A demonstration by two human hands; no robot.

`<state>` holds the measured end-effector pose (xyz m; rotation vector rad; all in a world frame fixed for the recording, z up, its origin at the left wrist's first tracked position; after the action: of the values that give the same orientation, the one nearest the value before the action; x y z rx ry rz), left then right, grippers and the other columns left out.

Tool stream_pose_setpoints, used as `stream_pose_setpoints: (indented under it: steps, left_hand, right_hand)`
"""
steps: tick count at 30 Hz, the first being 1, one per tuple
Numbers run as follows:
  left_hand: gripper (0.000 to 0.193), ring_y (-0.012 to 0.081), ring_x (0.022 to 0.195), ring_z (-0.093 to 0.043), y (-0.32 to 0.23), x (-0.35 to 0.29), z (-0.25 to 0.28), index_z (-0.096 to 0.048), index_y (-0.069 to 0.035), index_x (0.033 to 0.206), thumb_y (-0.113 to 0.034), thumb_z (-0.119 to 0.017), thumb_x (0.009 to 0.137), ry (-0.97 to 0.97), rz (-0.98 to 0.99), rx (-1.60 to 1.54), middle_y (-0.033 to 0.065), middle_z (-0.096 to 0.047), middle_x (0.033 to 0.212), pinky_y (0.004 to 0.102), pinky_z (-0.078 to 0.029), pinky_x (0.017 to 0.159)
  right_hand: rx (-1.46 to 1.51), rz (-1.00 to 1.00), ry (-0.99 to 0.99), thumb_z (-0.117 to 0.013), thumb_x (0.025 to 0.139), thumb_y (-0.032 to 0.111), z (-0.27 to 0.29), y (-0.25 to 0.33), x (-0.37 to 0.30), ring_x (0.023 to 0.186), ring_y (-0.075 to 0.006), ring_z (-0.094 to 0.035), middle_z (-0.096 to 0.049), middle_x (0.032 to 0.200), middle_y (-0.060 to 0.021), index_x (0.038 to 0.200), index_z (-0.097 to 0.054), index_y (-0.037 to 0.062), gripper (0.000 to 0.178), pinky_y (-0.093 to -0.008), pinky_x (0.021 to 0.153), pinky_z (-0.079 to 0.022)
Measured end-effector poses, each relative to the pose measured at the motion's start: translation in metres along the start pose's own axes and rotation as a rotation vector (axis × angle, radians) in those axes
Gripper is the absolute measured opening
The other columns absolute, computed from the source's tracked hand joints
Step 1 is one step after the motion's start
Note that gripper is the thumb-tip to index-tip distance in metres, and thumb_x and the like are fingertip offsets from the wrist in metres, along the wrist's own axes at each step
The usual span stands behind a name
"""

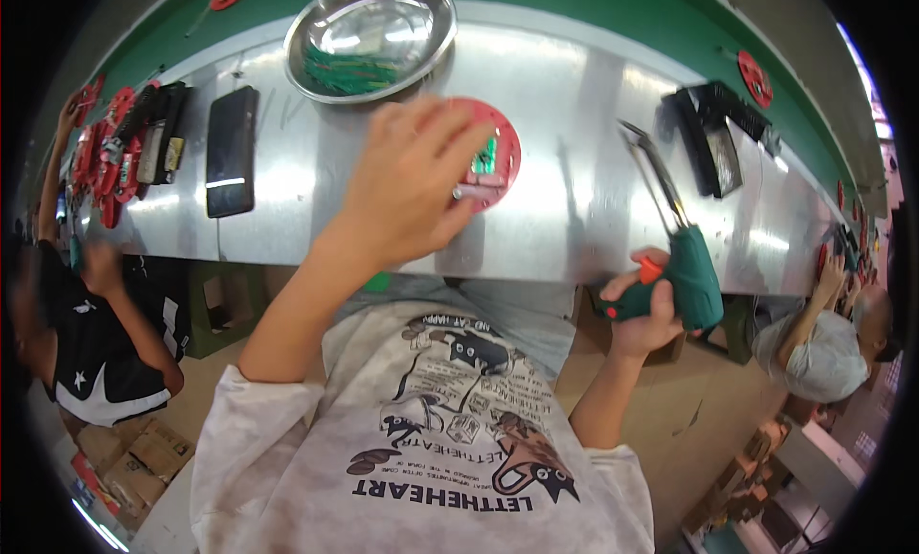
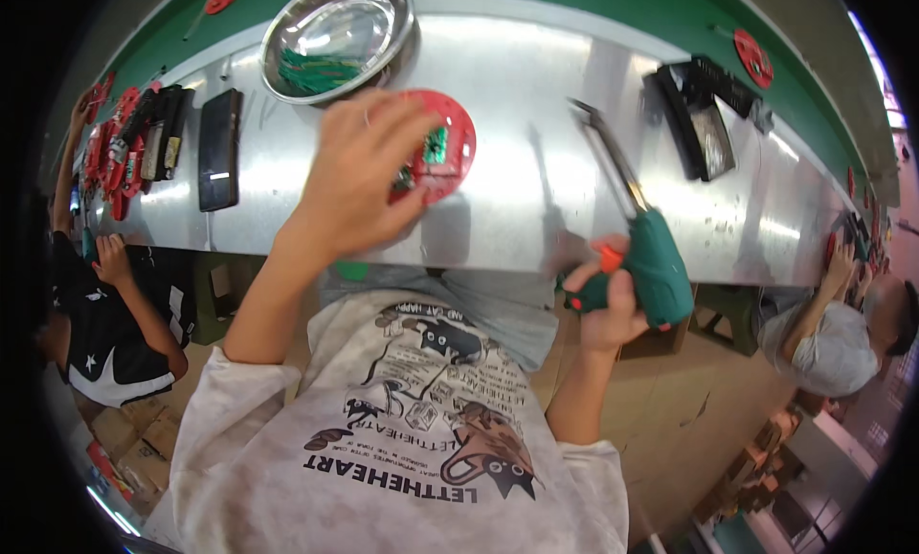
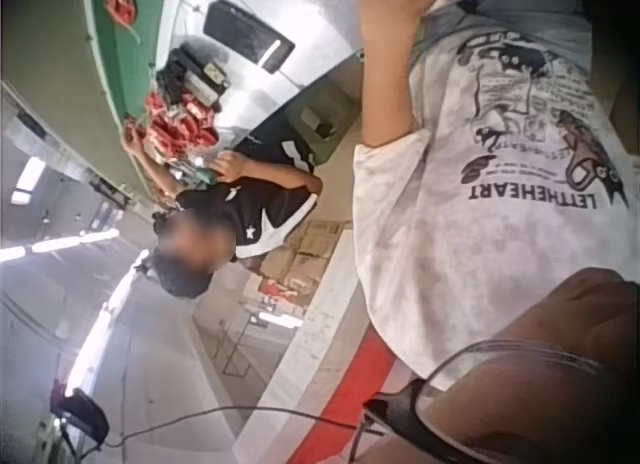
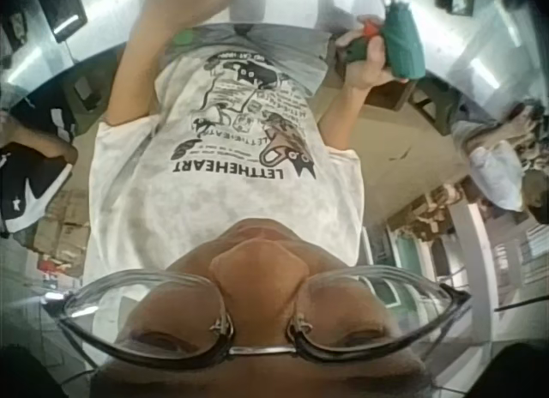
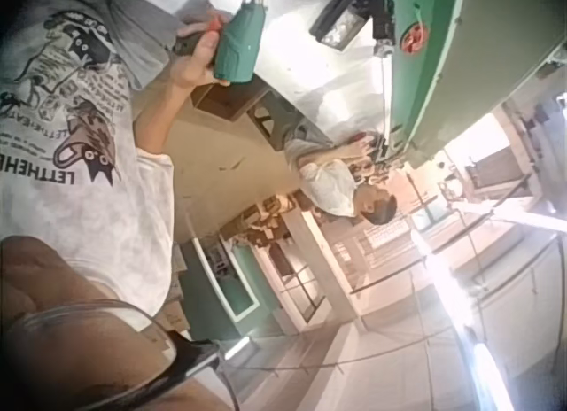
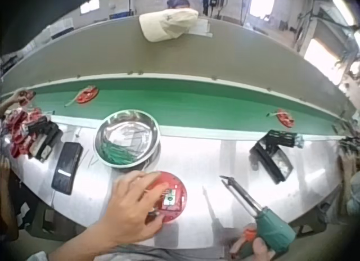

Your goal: Soldering electrical components onto small printed circuit boards attached to red bases.

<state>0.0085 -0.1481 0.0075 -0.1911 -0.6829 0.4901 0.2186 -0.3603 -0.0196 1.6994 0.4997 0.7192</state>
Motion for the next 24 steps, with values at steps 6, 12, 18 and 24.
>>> stream_pose_setpoints:
  steps: [6,12,18,24]
  left_hand:
    - [0.048,0.0342,0.108,-0.058,0.041,0.128,-0.096,-0.069,-0.013,0.116,-0.047,-0.072,0.082,0.153,-0.157,0.061,0.0140,-0.067,0.113,0.0451,-0.045,0.095]
    - [0.050,0.0375,0.108,-0.067,0.148,0.243,-0.036,-0.070,-0.009,0.118,-0.047,-0.065,0.085,0.253,0.295,0.256,0.0206,-0.071,0.108,0.0500,-0.052,0.093]
    - [0.049,0.0352,0.096,-0.073,0.401,0.136,0.091,-0.074,-0.004,0.108,-0.044,-0.075,0.081,0.055,0.876,0.821,0.0188,-0.075,0.104,0.0443,-0.059,0.082]
    - [0.055,0.0346,0.081,-0.074,0.340,0.184,0.032,-0.076,-0.001,0.087,-0.049,-0.080,0.060,0.033,0.592,0.278,0.0214,-0.075,0.089,0.0428,-0.059,0.074]
  right_hand:
    - [0.213,-0.117,-0.346,-0.039,0.104,0.045,0.020,-0.017,0.027,0.046,-0.0165,-0.047,-0.053,0.057,-0.0066,0.113,-0.056,-0.0015,0.050,-0.0292,0.046,-0.041]
    - [0.118,-0.093,-0.432,-0.041,0.105,0.041,0.019,-0.007,0.022,0.044,-0.0156,-0.048,-0.051,0.055,-0.0054,0.109,-0.056,-0.0016,0.045,-0.0275,0.045,-0.041]
    - [0.057,-0.072,-0.453,-0.041,0.104,0.039,0.002,-0.014,0.032,0.040,-0.0164,-0.043,-0.051,0.054,-0.0066,0.108,-0.056,-0.0006,0.043,-0.0267,0.041,-0.039]
    - [-0.012,-0.139,-0.478,-0.040,0.104,0.041,0.008,0.003,0.026,0.045,-0.0162,-0.046,-0.050,0.054,-0.0051,0.109,-0.057,-0.0008,0.045,-0.0263,0.047,-0.040]
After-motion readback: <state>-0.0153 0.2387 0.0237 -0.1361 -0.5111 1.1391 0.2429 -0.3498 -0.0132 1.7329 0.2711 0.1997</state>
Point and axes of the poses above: each hand's wrist, its own x-axis towards the middle knuckle, its own z-axis out of the back of the hand, y = z × x, the point moved 1 cm from there along x, towards the middle knuckle
